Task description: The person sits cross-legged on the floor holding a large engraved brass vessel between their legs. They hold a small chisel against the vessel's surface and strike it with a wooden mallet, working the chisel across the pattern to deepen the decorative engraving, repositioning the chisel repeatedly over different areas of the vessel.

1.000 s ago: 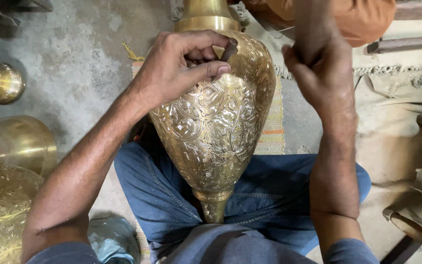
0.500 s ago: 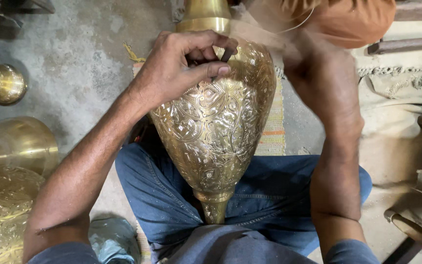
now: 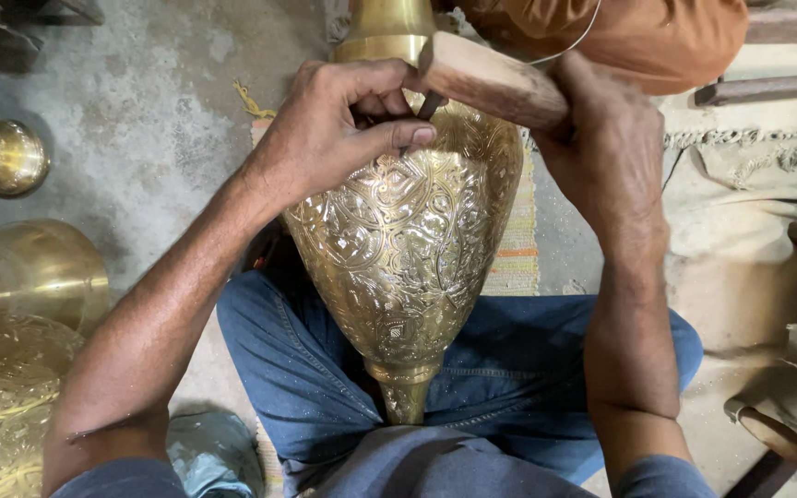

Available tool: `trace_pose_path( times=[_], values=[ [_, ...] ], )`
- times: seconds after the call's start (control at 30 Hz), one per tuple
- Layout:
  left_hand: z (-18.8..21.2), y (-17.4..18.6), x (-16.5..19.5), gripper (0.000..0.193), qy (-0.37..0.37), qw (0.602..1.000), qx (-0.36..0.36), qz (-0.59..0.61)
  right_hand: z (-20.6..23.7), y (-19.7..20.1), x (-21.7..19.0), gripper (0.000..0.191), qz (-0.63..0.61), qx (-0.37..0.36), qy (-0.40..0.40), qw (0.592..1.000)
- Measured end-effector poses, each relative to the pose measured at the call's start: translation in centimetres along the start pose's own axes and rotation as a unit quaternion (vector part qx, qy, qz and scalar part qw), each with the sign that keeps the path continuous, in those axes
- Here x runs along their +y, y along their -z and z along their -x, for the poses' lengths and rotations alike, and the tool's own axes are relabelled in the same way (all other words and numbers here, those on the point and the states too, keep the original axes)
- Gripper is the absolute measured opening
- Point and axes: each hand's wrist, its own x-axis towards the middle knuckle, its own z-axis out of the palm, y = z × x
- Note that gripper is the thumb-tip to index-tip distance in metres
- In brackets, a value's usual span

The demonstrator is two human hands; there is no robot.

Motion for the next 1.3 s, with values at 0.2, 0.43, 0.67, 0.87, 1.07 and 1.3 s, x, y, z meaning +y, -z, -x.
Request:
trace_pose_path(
  times=[0.2,0.43,0.67,0.87,1.07,1.3],
  values=[
    [-0.2,0.0,-0.3,0.031,-0.018,1.000,0.001,0.007,1.1,0.4,1.6,0.035,0.048,-0.040,0.028,0.998],
    [0.0,0.1,0.0,0.029,-0.039,0.999,0.010,0.011,1.8,-0.4,3.0,0.025,-0.035,-0.006,-0.004,0.999],
    [-0.1,0.2,0.3,0.031,0.001,1.000,-0.008,-0.003,0.8,-0.7,2.9,0.031,0.052,-0.070,0.067,0.994],
    [0.1,0.0,0.0,0.035,-0.028,0.998,0.010,0.047,1.1,0.2,3.1,0.019,-0.065,-0.084,-0.109,0.988],
    [-0.2,0.0,-0.3,0.031,-0.032,0.999,0.007,0.026,0.2,-0.5,1.8,0.020,-0.212,-0.038,-0.065,0.974],
    [0.1,-0.1,-0.3,0.031,-0.032,0.999,0.014,0.032,0.9,0.4,1.9,0.034,-0.121,0.005,-0.020,0.992]
  ],
)
